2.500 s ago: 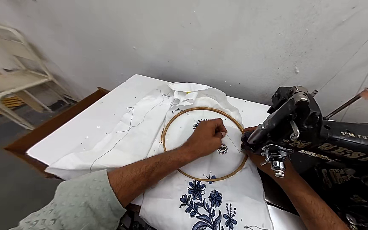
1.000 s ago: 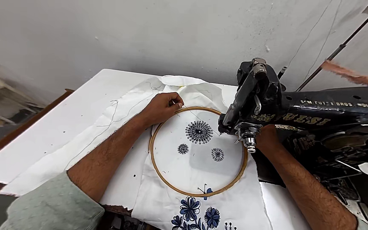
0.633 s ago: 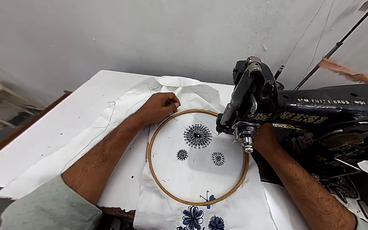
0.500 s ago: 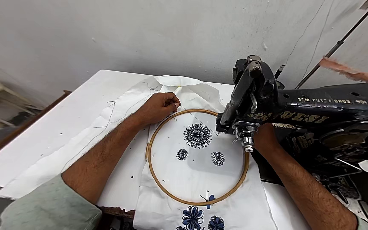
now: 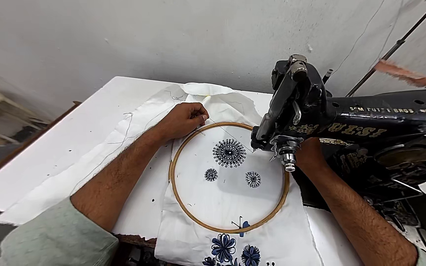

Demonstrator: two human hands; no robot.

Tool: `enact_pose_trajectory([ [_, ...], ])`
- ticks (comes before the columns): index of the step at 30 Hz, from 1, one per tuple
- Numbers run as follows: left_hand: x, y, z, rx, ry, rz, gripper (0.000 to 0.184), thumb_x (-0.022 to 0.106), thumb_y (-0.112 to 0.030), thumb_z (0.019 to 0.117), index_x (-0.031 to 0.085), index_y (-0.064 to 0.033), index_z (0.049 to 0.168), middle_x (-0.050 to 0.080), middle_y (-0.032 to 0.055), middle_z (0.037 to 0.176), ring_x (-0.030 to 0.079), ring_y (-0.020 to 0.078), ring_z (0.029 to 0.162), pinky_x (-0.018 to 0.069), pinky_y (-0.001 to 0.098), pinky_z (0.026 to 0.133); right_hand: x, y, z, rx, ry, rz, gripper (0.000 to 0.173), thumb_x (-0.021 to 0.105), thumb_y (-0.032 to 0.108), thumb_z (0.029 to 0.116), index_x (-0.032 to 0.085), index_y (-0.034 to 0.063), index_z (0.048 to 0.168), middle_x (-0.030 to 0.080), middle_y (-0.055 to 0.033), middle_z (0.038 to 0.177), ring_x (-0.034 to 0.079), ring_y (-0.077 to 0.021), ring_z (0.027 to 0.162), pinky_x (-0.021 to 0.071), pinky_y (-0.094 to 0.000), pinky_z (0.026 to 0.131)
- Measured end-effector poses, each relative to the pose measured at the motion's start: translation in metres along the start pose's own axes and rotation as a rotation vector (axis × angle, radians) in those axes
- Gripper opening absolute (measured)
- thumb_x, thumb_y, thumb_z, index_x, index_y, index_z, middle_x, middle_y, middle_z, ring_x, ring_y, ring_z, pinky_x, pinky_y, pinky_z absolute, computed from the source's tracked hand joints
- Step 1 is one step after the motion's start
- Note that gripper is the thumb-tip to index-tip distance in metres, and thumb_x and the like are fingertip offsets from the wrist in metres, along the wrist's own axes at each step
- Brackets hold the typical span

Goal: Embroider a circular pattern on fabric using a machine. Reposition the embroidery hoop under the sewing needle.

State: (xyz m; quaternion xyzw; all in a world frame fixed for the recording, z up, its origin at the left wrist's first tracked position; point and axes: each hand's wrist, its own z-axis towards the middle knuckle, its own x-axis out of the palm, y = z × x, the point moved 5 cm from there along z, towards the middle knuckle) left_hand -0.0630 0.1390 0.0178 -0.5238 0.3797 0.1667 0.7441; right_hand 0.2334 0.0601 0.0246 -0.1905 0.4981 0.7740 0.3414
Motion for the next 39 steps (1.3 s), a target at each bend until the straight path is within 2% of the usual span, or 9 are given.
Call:
enact_pose_trajectory([
  [4,0.000,0.000,0.000,-0.004,0.004,0.000,0.015,0.055,-0.013,0.1062,0.067,-0.0047,0.105,0.067,0.0012,0.081,0.059,0.0046,0.066,0.0497,0.0228,0.064,0.002,-0.004,0.000,-0.002,0.001,0.019,0.017,0.074,0.012,0.0890,0.068,-0.0001,0.100,0.068,-0.0154,0.095,0.064,-0.0212,0.091,0.0493,-0.0449,0.082],
  [9,0.000,0.000,0.000,0.008,0.003,-0.003,0.014,0.056,-0.013,0.1059,0.068,-0.0049,0.105,0.067,0.0008,0.080,0.059,0.0043,0.066,0.0495,0.0226,0.064,0.001,0.000,-0.001,0.042,0.032,-0.001,0.019,0.074,0.009,0.0894,0.067,-0.0034,0.101,0.067,-0.0187,0.096,0.063,-0.0250,0.093,0.0478,-0.0481,0.082],
  [12,0.000,0.000,0.000,0.003,0.003,0.000,0.015,0.055,-0.014,0.1061,0.067,-0.0046,0.106,0.068,0.0016,0.082,0.060,0.0055,0.067,0.0502,0.0243,0.065,0.000,0.002,-0.002,-0.022,0.000,-0.007,0.021,0.074,0.012,0.0879,0.067,-0.0038,0.100,0.067,-0.0179,0.095,0.064,-0.0226,0.092,0.0484,-0.0448,0.082],
  [17,0.000,0.000,0.000,0.005,0.006,-0.013,0.014,0.056,-0.013,0.1059,0.067,-0.0042,0.105,0.068,0.0015,0.082,0.060,0.0047,0.067,0.0501,0.0230,0.065,0.001,0.002,-0.002,-0.054,-0.011,-0.011,0.023,0.073,0.012,0.0879,0.067,-0.0039,0.103,0.067,-0.0194,0.099,0.064,-0.0247,0.095,0.0483,-0.0469,0.084],
  [21,0.000,0.000,0.000,0.015,0.002,-0.015,0.015,0.056,-0.013,0.1058,0.067,-0.0042,0.104,0.067,0.0013,0.081,0.059,0.0043,0.066,0.0499,0.0223,0.064,0.003,-0.003,0.000,-0.068,-0.020,0.015,0.021,0.074,0.014,0.0869,0.068,-0.0013,0.101,0.067,-0.0161,0.096,0.064,-0.0213,0.093,0.0492,-0.0442,0.082],
  [25,0.000,0.000,-0.001,0.010,0.016,-0.011,0.015,0.055,-0.013,0.1062,0.067,-0.0044,0.105,0.067,0.0010,0.081,0.059,0.0042,0.066,0.0495,0.0221,0.065,0.001,0.006,-0.002,-0.031,0.089,-0.017,0.020,0.072,0.010,0.0889,0.067,-0.0043,0.102,0.066,-0.0186,0.095,0.063,-0.0236,0.091,0.0474,-0.0463,0.082],
  [29,0.000,0.001,0.000,-0.002,0.018,-0.019,0.015,0.054,-0.012,0.1064,0.067,-0.0041,0.105,0.067,0.0012,0.081,0.059,0.0041,0.066,0.0501,0.0218,0.064,0.000,0.009,-0.002,-0.034,0.150,-0.045,0.023,0.072,0.010,0.0889,0.066,-0.0049,0.106,0.066,-0.0209,0.100,0.063,-0.0258,0.096,0.0467,-0.0476,0.086],
  [34,-0.001,0.004,0.001,0.012,-0.007,-0.028,0.015,0.055,-0.013,0.1062,0.067,-0.0038,0.105,0.067,0.0013,0.081,0.059,0.0041,0.065,0.0500,0.0215,0.063,0.000,0.012,-0.001,-0.026,0.290,-0.148,0.019,0.070,0.005,0.0908,0.067,-0.0080,0.104,0.066,-0.0267,0.101,0.064,-0.0362,0.098,0.0459,-0.0567,0.086],
  [39,-0.004,0.007,0.001,0.017,-0.015,-0.024,0.015,0.056,-0.013,0.1059,0.067,-0.0045,0.104,0.066,0.0013,0.080,0.060,0.0046,0.068,0.0511,0.0228,0.068,0.007,0.004,-0.002,-0.113,0.336,-0.167,0.019,0.074,0.005,0.0894,0.069,-0.0053,0.104,0.069,-0.0232,0.101,0.066,-0.0330,0.098,0.0490,-0.0532,0.089],
])
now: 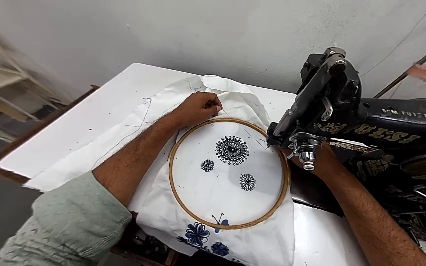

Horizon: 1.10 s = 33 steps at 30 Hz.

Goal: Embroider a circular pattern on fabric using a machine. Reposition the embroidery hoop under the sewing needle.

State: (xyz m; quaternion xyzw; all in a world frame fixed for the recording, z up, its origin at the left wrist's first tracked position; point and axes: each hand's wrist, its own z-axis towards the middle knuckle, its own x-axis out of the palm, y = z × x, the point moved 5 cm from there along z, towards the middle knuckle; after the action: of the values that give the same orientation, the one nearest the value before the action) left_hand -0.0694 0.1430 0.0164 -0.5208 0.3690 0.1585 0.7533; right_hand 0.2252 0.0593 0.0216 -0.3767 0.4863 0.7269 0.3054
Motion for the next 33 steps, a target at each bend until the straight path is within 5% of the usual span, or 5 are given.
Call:
enact_pose_trajectory([
  [9,0.000,0.000,0.001,0.005,0.002,0.021,0.016,0.056,-0.014,0.1056,0.068,-0.0041,0.105,0.067,0.0027,0.081,0.062,0.0074,0.070,0.0523,0.0270,0.070,0.008,-0.009,0.000,-0.102,-0.064,-0.014,0.014,0.078,0.006,0.0858,0.071,-0.0021,0.095,0.070,-0.0190,0.090,0.068,-0.0279,0.086,0.0512,-0.0497,0.078],
  [17,0.000,0.000,0.001,0.000,0.005,0.027,0.016,0.056,-0.014,0.1053,0.069,-0.0041,0.103,0.066,0.0030,0.080,0.061,0.0081,0.071,0.0519,0.0277,0.071,0.013,-0.018,0.006,-0.139,-0.048,-0.066,0.017,0.080,0.009,0.0864,0.073,-0.0011,0.099,0.071,-0.0209,0.095,0.069,-0.0329,0.093,0.0507,-0.0554,0.083],
  [22,0.000,-0.001,0.001,-0.012,0.013,0.032,0.016,0.056,-0.014,0.1056,0.068,-0.0041,0.105,0.067,0.0030,0.081,0.062,0.0078,0.071,0.0518,0.0271,0.071,0.013,-0.019,0.005,-0.153,-0.069,-0.030,0.014,0.079,0.009,0.0855,0.073,0.0003,0.095,0.070,-0.0168,0.090,0.068,-0.0257,0.086,0.0514,-0.0484,0.078],
  [29,0.000,-0.002,0.001,-0.007,0.014,0.040,0.017,0.055,-0.014,0.1059,0.068,-0.0039,0.106,0.067,0.0032,0.082,0.062,0.0081,0.073,0.0524,0.0277,0.073,0.015,-0.025,0.007,-0.135,-0.052,-0.019,0.016,0.080,0.009,0.0862,0.073,-0.0005,0.098,0.071,-0.0182,0.093,0.069,-0.0280,0.089,0.0516,-0.0514,0.081],
  [33,0.000,-0.002,0.000,-0.006,0.012,0.047,0.017,0.055,-0.015,0.1058,0.069,-0.0041,0.106,0.067,0.0031,0.082,0.062,0.0080,0.071,0.0524,0.0282,0.072,0.012,-0.020,0.003,-0.142,-0.071,0.078,0.015,0.079,0.007,0.0833,0.071,0.0008,0.095,0.069,-0.0109,0.087,0.065,-0.0152,0.082,0.0518,-0.0380,0.077],
])
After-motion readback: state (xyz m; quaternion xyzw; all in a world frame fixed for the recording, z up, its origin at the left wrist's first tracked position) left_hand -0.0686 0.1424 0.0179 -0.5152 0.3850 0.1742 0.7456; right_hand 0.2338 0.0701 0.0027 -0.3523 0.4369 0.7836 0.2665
